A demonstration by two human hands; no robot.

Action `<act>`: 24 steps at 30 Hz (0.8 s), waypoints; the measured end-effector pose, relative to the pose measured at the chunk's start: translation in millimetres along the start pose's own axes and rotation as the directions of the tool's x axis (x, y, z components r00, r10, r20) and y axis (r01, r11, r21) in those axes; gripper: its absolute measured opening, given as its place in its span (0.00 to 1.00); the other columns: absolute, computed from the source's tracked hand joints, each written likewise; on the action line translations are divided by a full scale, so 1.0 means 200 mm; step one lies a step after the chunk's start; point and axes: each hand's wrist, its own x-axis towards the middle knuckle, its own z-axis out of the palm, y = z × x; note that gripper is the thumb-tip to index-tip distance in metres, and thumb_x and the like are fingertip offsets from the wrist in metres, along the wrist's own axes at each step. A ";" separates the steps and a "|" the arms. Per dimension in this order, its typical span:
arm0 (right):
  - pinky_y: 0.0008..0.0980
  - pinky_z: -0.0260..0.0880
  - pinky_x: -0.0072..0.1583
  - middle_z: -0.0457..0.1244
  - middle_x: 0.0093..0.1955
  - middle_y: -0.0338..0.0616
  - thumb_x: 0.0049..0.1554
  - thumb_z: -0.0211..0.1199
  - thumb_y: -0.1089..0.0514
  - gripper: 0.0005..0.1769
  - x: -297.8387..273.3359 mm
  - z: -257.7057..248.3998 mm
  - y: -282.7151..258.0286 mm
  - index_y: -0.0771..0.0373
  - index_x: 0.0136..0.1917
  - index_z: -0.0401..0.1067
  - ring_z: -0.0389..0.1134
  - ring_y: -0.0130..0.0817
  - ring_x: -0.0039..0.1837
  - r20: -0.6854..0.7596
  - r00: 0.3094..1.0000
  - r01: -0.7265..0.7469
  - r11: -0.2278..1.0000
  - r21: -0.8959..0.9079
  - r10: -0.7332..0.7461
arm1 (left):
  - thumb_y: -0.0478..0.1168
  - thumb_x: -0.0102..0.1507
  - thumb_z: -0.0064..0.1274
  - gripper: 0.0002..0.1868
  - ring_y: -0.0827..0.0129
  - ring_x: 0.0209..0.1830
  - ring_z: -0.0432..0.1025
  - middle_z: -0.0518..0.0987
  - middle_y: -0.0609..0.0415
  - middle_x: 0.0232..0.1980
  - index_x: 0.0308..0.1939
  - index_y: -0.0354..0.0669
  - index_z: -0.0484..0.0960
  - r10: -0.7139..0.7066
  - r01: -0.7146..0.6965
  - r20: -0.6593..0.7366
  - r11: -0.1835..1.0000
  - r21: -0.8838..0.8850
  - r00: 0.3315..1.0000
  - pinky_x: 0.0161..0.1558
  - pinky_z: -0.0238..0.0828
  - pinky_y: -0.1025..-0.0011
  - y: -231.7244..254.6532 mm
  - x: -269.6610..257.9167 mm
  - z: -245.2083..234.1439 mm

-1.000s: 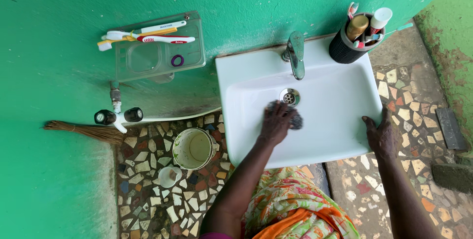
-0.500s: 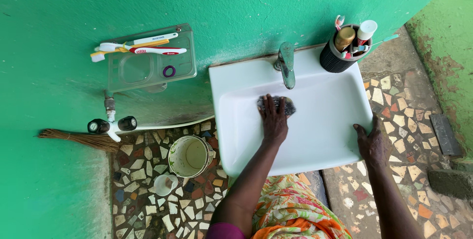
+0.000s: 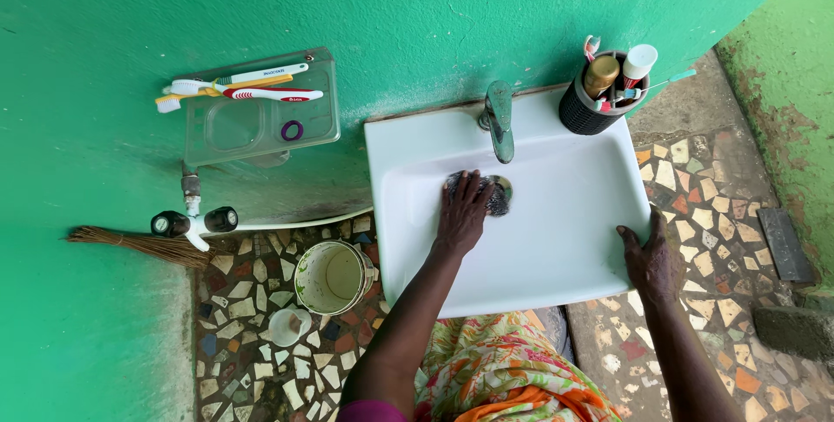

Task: The person scrubs a white ceramic sink with a steel wool pad, repeatedly rinsing the pad and the sink basin under running water. The person wipes the sink's interior surfaces and the drain area, then rinses the pad and turns off the tap.

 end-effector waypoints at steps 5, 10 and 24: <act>0.50 0.77 0.41 0.70 0.55 0.64 0.64 0.60 0.43 0.41 -0.02 -0.02 0.01 0.60 0.82 0.53 0.74 0.50 0.39 -0.030 0.999 0.023 1.000 -0.009 -0.023 | 0.45 0.68 0.52 0.34 0.44 0.84 0.40 0.49 0.42 0.83 0.78 0.55 0.61 -0.131 0.151 0.163 0.981 -0.119 0.978 0.77 0.34 0.37 0.08 -0.17 -0.07; 0.50 0.77 0.43 0.70 0.53 0.64 0.65 0.59 0.44 0.39 -0.03 0.01 0.00 0.62 0.82 0.54 0.75 0.51 0.41 -0.005 1.000 0.010 0.996 -0.090 -0.010 | 0.45 0.69 0.51 0.36 0.43 0.85 0.38 0.47 0.39 0.84 0.80 0.55 0.56 -0.103 0.123 0.093 0.961 -0.248 0.990 0.78 0.33 0.37 0.29 -0.03 0.07; 0.52 0.77 0.45 0.71 0.53 0.62 0.64 0.59 0.42 0.36 0.03 0.02 0.05 0.61 0.78 0.58 0.75 0.50 0.41 -0.020 0.999 0.033 0.999 -0.034 -0.034 | 0.45 0.70 0.47 0.38 0.44 0.87 0.36 0.41 0.45 0.88 0.83 0.62 0.50 0.281 -0.172 0.183 0.874 -0.454 0.942 0.80 0.39 0.42 0.80 0.15 0.13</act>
